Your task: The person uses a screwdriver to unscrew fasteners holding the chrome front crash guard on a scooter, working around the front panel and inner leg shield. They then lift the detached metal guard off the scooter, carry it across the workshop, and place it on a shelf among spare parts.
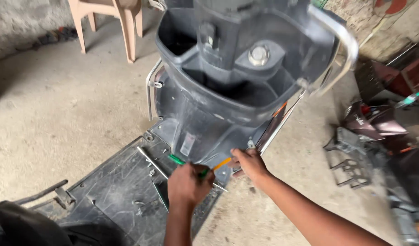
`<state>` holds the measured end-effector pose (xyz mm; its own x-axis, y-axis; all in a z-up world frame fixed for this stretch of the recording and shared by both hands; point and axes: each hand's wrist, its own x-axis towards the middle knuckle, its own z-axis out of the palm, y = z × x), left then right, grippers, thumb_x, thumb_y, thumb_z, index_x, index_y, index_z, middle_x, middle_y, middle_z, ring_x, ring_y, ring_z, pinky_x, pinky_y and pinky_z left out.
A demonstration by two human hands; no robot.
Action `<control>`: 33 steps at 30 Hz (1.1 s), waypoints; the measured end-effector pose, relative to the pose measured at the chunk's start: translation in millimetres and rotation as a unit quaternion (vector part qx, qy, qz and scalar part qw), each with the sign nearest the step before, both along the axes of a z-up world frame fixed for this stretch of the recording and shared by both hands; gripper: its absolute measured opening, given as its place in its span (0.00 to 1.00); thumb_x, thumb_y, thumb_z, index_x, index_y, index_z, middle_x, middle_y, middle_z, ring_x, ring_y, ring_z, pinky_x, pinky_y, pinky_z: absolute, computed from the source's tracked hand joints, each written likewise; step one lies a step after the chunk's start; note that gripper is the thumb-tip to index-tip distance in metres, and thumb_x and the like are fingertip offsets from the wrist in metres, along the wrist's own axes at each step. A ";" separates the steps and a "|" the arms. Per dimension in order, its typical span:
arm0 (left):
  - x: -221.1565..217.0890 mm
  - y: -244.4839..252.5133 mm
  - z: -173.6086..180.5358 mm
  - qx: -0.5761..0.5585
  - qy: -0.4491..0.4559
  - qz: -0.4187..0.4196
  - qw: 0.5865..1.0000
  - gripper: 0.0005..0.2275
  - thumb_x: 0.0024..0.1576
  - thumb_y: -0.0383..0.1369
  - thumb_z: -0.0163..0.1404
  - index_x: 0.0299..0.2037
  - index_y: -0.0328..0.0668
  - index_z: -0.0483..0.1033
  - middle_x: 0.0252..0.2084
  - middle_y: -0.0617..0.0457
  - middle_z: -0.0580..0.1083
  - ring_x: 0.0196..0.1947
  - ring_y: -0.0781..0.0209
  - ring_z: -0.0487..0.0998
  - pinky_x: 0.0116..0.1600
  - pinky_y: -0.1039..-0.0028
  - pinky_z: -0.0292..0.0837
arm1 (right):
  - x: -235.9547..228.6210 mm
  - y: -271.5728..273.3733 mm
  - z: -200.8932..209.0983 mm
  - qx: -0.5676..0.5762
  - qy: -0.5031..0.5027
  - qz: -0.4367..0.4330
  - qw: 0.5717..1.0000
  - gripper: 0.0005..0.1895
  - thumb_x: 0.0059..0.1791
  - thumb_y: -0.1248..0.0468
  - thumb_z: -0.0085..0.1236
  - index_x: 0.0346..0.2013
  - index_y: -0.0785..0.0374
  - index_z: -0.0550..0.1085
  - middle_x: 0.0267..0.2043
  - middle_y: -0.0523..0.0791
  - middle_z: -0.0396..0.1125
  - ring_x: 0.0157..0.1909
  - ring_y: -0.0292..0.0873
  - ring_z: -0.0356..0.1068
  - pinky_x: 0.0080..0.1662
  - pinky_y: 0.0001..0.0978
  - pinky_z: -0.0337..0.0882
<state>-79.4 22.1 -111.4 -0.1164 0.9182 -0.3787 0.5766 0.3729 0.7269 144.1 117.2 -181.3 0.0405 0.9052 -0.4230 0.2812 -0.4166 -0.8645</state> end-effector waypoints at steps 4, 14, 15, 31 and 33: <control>-6.6 12.8 -17.1 0.138 0.072 -0.053 0.986 0.08 0.53 0.44 0.56 0.38 0.66 0.87 0.35 0.57 0.83 0.35 0.56 0.84 0.48 0.68 0.79 | -17.4 -4.8 -23.7 0.185 -0.120 -0.031 0.975 0.27 0.55 0.47 0.48 0.32 0.67 0.82 0.24 0.52 0.73 0.28 0.44 0.74 0.32 0.36 0.73; 12.4 -6.8 -20.4 0.277 0.228 -0.060 0.931 0.09 0.52 0.44 0.56 0.41 0.66 0.86 0.40 0.51 0.82 0.43 0.50 0.82 0.51 0.62 0.77 | -14.5 10.4 -55.6 0.385 -0.166 -0.066 0.905 0.36 0.53 0.38 0.39 0.27 0.62 0.85 0.35 0.51 0.76 0.43 0.50 0.75 0.52 0.42 0.70; 14.6 -9.3 -20.8 0.283 0.228 -0.063 0.930 0.09 0.52 0.44 0.56 0.41 0.66 0.86 0.40 0.51 0.82 0.43 0.50 0.82 0.51 0.62 0.77 | -10.3 7.8 -53.4 0.389 -0.167 -0.071 0.903 0.36 0.53 0.38 0.39 0.27 0.62 0.85 0.35 0.51 0.76 0.43 0.50 0.75 0.52 0.42 0.70; 20.2 -13.6 -34.6 0.288 0.265 -0.094 0.916 0.10 0.55 0.47 0.55 0.41 0.61 0.84 0.37 0.51 0.81 0.40 0.51 0.83 0.50 0.62 0.78 | -10.7 4.7 -42.7 0.294 -0.157 -0.060 0.941 0.37 0.55 0.38 0.35 0.33 0.64 0.84 0.50 0.52 0.70 0.54 0.50 0.72 0.59 0.42 0.67; 20.5 -13.7 -36.1 0.283 0.262 -0.093 0.918 0.09 0.55 0.46 0.56 0.40 0.61 0.84 0.36 0.51 0.81 0.40 0.51 0.83 0.49 0.62 0.78 | -12.8 2.1 -38.9 0.281 -0.150 -0.057 0.946 0.37 0.56 0.38 0.35 0.33 0.63 0.83 0.51 0.52 0.70 0.55 0.50 0.71 0.60 0.42 0.67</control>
<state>-58.9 8.4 -147.5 0.0331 0.9729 0.2289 0.9181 -0.1201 0.3777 131.3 119.2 -220.2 0.1940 0.9662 0.1700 0.5296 0.0427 -0.8472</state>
